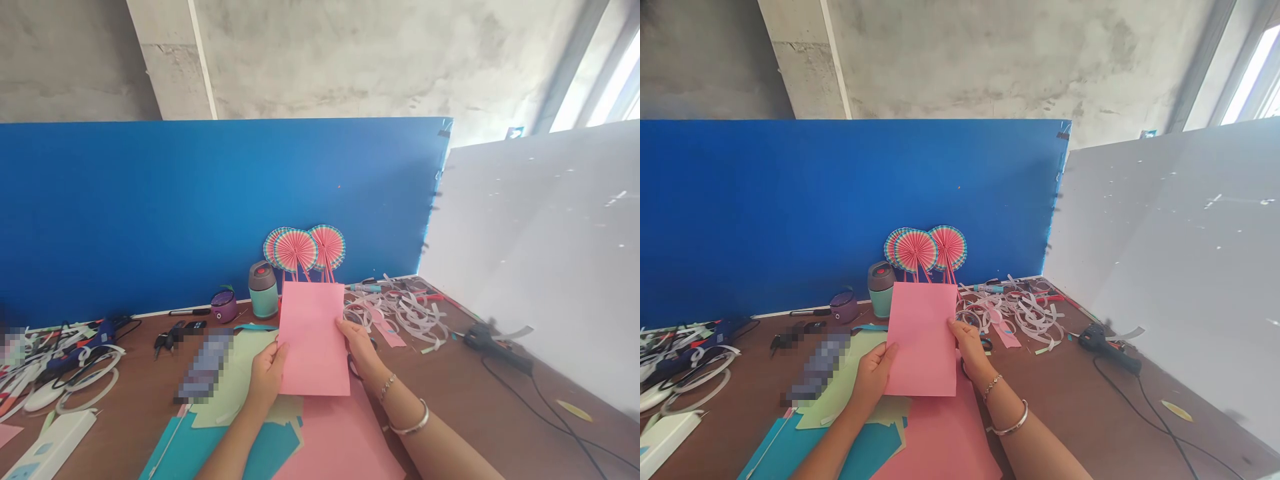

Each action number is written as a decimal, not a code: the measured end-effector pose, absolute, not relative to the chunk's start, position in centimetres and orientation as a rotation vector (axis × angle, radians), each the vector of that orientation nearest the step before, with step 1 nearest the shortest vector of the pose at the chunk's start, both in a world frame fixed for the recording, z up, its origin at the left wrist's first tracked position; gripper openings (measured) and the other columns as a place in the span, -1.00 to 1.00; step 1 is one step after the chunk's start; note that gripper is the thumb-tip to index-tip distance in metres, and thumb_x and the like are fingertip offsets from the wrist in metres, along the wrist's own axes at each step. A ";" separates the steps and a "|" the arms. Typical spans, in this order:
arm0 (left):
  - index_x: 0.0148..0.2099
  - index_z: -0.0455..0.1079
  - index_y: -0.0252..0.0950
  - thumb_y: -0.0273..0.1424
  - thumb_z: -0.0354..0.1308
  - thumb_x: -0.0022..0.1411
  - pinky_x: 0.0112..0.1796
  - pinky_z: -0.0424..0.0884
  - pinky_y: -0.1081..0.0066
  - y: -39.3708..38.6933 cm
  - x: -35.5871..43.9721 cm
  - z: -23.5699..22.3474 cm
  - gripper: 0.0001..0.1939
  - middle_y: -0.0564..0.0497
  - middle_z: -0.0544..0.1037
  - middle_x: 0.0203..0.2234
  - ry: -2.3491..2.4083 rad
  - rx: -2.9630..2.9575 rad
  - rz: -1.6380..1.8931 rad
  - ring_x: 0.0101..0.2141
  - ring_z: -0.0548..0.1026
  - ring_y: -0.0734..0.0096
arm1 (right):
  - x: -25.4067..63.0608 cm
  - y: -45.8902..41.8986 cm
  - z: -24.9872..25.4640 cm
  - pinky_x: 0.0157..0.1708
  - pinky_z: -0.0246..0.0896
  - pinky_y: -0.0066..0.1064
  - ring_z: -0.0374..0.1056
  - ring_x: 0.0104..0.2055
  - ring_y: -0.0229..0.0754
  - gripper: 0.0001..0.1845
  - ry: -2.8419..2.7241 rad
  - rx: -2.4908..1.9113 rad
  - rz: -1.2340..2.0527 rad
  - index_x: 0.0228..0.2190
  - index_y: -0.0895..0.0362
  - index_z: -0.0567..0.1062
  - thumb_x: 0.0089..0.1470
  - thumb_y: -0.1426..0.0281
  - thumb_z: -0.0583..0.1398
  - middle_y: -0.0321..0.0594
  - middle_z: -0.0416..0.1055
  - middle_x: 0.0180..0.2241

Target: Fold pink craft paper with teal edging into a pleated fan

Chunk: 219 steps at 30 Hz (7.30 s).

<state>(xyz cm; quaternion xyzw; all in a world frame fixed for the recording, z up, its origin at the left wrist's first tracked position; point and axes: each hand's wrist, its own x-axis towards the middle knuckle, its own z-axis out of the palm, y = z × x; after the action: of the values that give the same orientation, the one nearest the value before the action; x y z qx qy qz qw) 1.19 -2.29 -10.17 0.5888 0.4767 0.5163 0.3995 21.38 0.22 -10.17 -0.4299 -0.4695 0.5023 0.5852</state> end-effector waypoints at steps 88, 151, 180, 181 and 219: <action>-0.46 0.43 -0.38 -0.06 0.24 -0.09 -0.58 0.22 0.47 -2.8 1.9 -9.5 -0.58 0.00 0.47 -0.66 1.146 1.279 1.081 -0.63 0.36 0.45 | 21.2 0.3 -9.7 -0.63 0.14 -0.54 0.33 -0.61 -0.31 -0.62 -0.981 -0.852 1.356 -0.58 0.21 0.46 -0.18 0.11 0.32 -0.26 0.41 -0.65; -0.03 0.33 -0.33 -0.13 0.15 0.05 -0.55 0.17 0.51 -1.2 -0.5 -9.4 -0.50 0.08 0.43 -0.56 0.921 1.437 1.023 -0.64 0.21 0.56 | 25.3 1.5 -9.8 -0.23 0.16 -0.25 0.29 -0.21 -0.04 -0.81 -1.375 -1.424 0.552 -0.41 0.13 0.45 -0.12 0.31 0.18 -0.13 0.42 -0.32; -0.06 0.33 -0.32 -0.10 0.17 0.01 -0.66 0.02 0.57 -1.8 0.4 -9.3 -0.49 0.21 0.22 -0.68 1.087 1.360 1.106 -0.67 0.13 0.58 | 18.5 -3.3 -7.5 -0.31 -0.07 -0.36 0.15 -0.33 -0.20 -0.89 -2.373 -1.134 -0.047 -0.48 0.12 0.35 -0.07 0.56 0.11 -0.25 0.34 -0.42; -0.06 0.33 -0.33 -0.09 0.18 0.00 -0.65 0.03 0.57 -1.7 0.2 -9.4 -0.47 0.20 0.23 -0.70 1.088 1.351 1.103 -0.67 0.15 0.58 | 18.5 -3.2 -7.6 -0.34 -0.09 -0.36 0.14 -0.36 -0.21 -0.86 -2.384 -1.154 -0.049 -0.52 0.13 0.33 -0.09 0.60 0.08 -0.25 0.33 -0.45; -0.47 0.44 -0.33 -0.22 0.14 0.07 -0.42 0.21 0.47 -1.8 1.0 -10.4 -0.74 0.05 0.43 -0.59 1.046 1.641 1.057 -0.49 0.31 0.43 | 17.9 -2.4 -9.4 -0.42 -0.06 -0.44 0.11 -0.48 -0.32 -0.72 -1.410 -0.878 1.541 -0.53 0.18 0.43 -0.09 0.20 0.24 -0.33 0.27 -0.55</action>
<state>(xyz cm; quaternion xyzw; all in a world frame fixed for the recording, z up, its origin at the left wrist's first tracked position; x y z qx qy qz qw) 0.99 -1.76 -10.36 0.6626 0.4225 0.4271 0.4472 17.86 -2.41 -9.42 -0.3509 -0.5635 0.6161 0.4240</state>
